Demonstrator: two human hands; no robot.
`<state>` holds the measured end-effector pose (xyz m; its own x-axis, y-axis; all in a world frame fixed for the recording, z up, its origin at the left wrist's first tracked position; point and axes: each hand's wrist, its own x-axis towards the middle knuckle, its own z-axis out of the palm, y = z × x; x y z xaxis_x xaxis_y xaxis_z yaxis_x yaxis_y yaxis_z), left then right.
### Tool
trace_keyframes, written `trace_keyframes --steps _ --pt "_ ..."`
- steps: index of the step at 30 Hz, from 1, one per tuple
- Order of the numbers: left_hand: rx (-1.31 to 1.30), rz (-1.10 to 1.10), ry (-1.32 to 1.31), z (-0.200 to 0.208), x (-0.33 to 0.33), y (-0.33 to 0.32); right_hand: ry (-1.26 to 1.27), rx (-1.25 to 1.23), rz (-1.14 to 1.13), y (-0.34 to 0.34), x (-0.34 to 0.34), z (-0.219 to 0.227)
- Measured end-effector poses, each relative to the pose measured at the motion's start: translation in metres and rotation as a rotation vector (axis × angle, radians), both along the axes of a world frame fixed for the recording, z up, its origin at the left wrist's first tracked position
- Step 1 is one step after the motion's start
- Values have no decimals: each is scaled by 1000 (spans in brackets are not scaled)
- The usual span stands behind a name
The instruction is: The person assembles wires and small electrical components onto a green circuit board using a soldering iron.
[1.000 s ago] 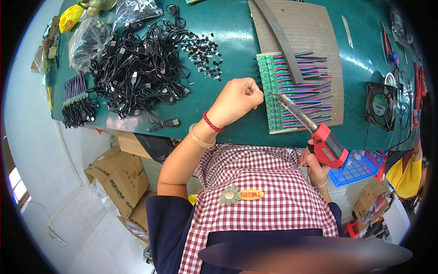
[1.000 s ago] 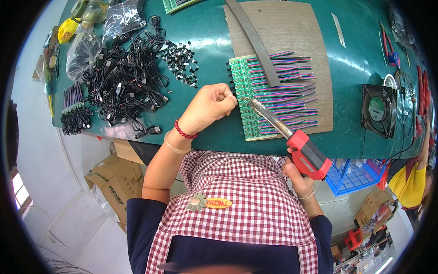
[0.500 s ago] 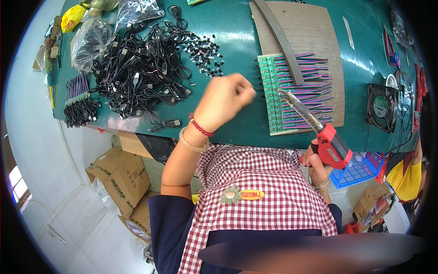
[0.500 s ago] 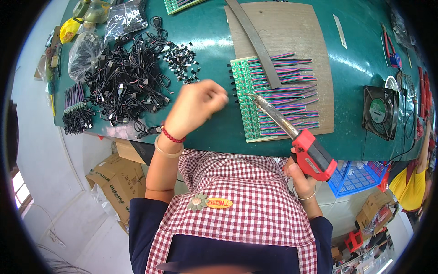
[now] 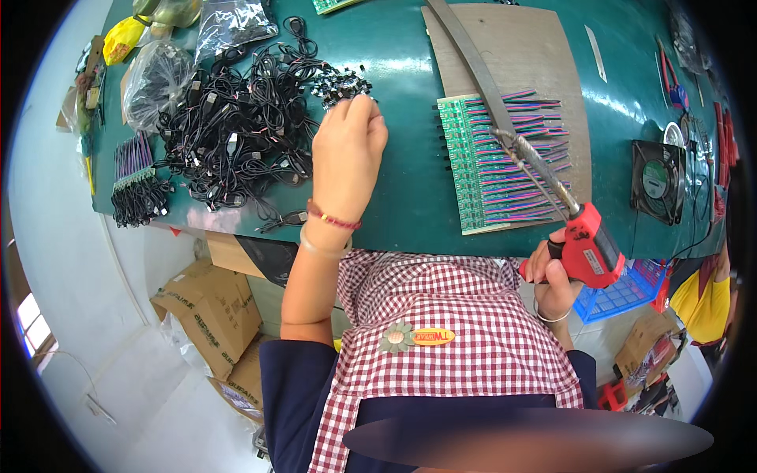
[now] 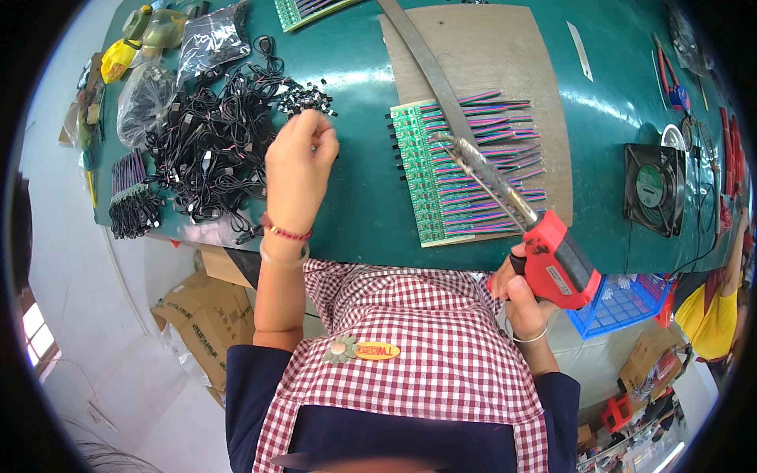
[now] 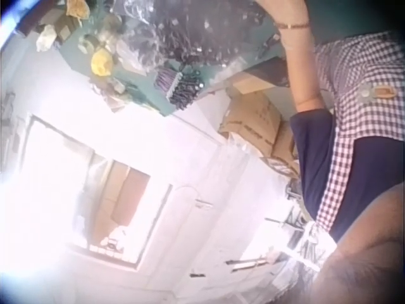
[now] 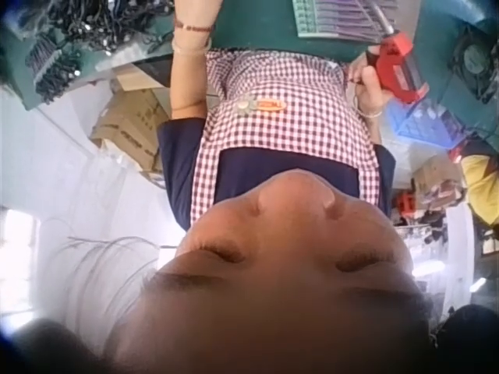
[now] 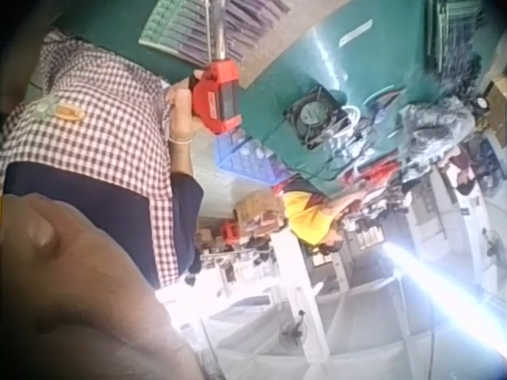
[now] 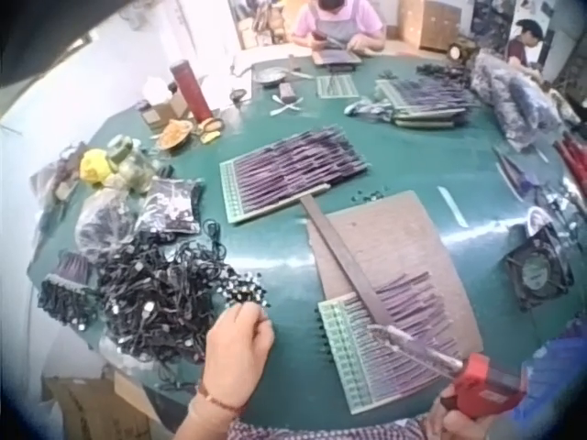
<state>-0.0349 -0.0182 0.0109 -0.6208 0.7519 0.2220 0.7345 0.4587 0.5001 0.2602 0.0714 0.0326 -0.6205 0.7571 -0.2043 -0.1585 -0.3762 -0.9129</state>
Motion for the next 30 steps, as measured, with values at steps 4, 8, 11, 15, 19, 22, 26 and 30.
trace_keyframes --steps 4,8,11,15,19,22,26,30 --pt "89 -160 -951 37 37 -13 -50 12 61 0 -29 8" --pt "162 -395 -1113 46 90 -19 -52 -79 308 -4 -51 23" --pt "188 -387 -1158 41 99 -18 -139 99 344 -6 -50 19" --pt "212 -342 -1195 43 101 -17 -167 151 359 -3 -48 18" --pt "83 -416 -969 44 97 -19 -220 169 334 -5 -48 19" --pt "36 -447 -900 48 92 -17 -237 185 367 -5 -50 19" --pt "8 -378 -970 41 79 -12 -276 256 322 -6 -47 14" --pt "-44 -169 -1382 -2 51 -4 -269 226 157 0 -20 1"
